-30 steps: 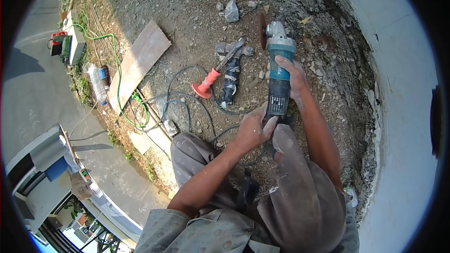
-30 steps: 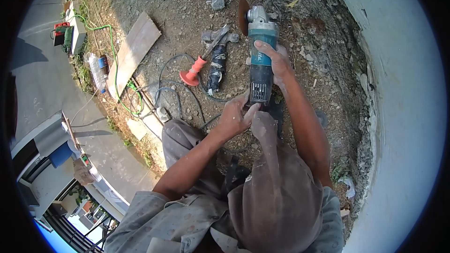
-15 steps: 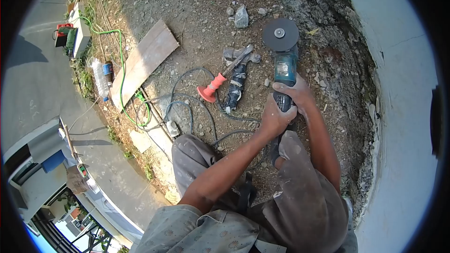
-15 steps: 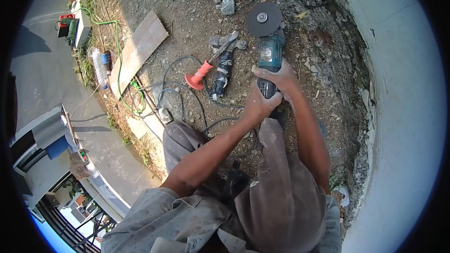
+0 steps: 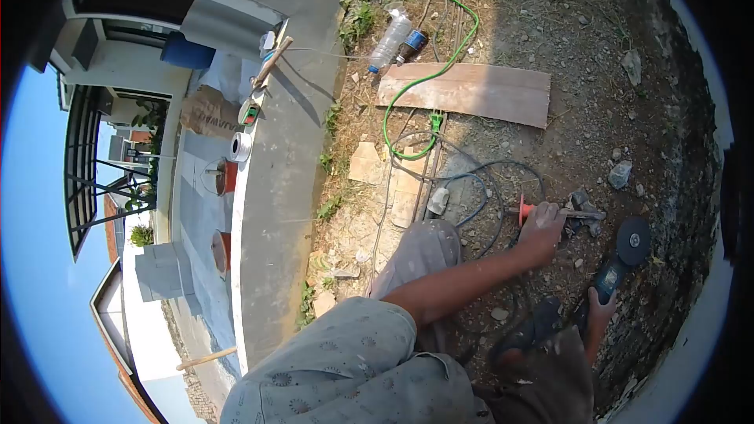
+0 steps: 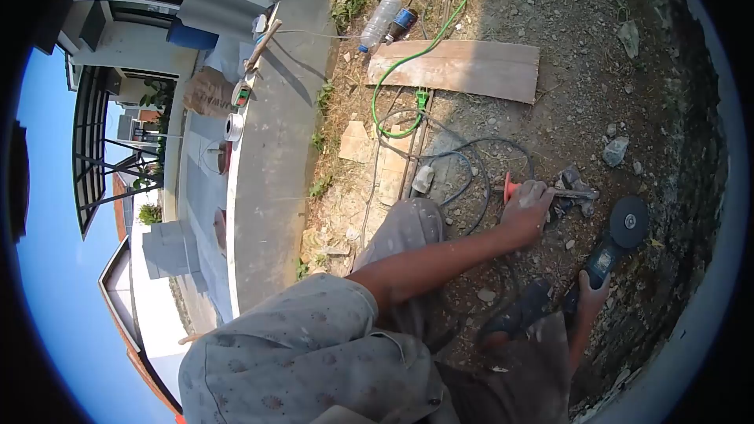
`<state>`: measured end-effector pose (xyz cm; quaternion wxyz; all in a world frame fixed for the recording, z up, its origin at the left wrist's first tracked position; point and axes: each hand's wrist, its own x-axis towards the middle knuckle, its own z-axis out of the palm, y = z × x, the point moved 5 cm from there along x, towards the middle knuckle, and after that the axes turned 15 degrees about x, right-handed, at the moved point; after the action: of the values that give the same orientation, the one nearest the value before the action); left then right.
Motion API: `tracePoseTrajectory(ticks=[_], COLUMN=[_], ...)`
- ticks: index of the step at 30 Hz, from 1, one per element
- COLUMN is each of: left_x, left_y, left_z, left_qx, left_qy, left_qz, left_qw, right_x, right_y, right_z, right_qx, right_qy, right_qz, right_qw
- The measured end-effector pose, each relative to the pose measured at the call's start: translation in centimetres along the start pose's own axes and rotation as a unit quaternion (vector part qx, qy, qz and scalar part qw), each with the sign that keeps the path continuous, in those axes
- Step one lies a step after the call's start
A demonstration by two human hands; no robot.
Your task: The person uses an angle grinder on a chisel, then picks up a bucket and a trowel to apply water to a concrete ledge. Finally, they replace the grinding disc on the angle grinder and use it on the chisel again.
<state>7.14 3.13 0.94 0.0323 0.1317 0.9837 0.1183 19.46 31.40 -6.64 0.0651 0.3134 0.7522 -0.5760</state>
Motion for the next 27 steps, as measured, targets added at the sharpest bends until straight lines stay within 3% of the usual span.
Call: tracePoseTrajectory(ticks=[2, 6, 9, 12, 14, 18, 21, 24, 27], left_x=[1.0, 3.4, 2.0, -0.8, -3.1, -9.3, -13.8, -16.7, -21.0], left_y=[-2.8, -5.4, -5.1, -5.3, -6.4, -9.3, -10.3, -10.7, -13.7], left_z=[0.9, 3.9, 0.6, -4.8, -9.0, -15.8, -19.4, -21.3, -23.4], left_qx=[0.083, 0.025, -0.067, -0.275, -0.366, -0.532, -0.631, -0.738, -0.734], left_qy=[0.018, -0.164, -0.065, 0.042, 0.015, 0.039, 0.051, 0.173, 0.216], left_qz=[0.005, 0.022, -0.015, -0.119, -0.15, -0.201, -0.259, -0.244, -0.243], left_qw=[0.996, 0.986, 0.996, 0.953, 0.918, 0.821, 0.73, 0.605, 0.596], right_x=[0.7, 1.6, 1.3, 1.2, 1.6, 3.5, 3.7, 0.4, -5.7], right_y=[2.9, 2.8, 1.1, -0.7, -3.0, -10.5, -20.1, -32.1, -40.8], right_z=[-0.9, -1.2, -1.1, -1.8, -2.7, -4.5, -4.7, -3.7, 0.0], right_qx=[-0.199, -0.257, -0.326, -0.352, -0.354, -0.307, -0.243, -0.177, -0.132], right_qy=[0.09, 0.029, 0.01, -0.009, -0.028, -0.07, -0.102, -0.133, -0.156], right_qz=[-0.06, 0.012, 0.045, 0.033, 0.005, -0.088, -0.169, -0.259, -0.356], right_qw=[0.974, 0.966, 0.944, 0.935, 0.935, 0.945, 0.95, 0.94, 0.912])
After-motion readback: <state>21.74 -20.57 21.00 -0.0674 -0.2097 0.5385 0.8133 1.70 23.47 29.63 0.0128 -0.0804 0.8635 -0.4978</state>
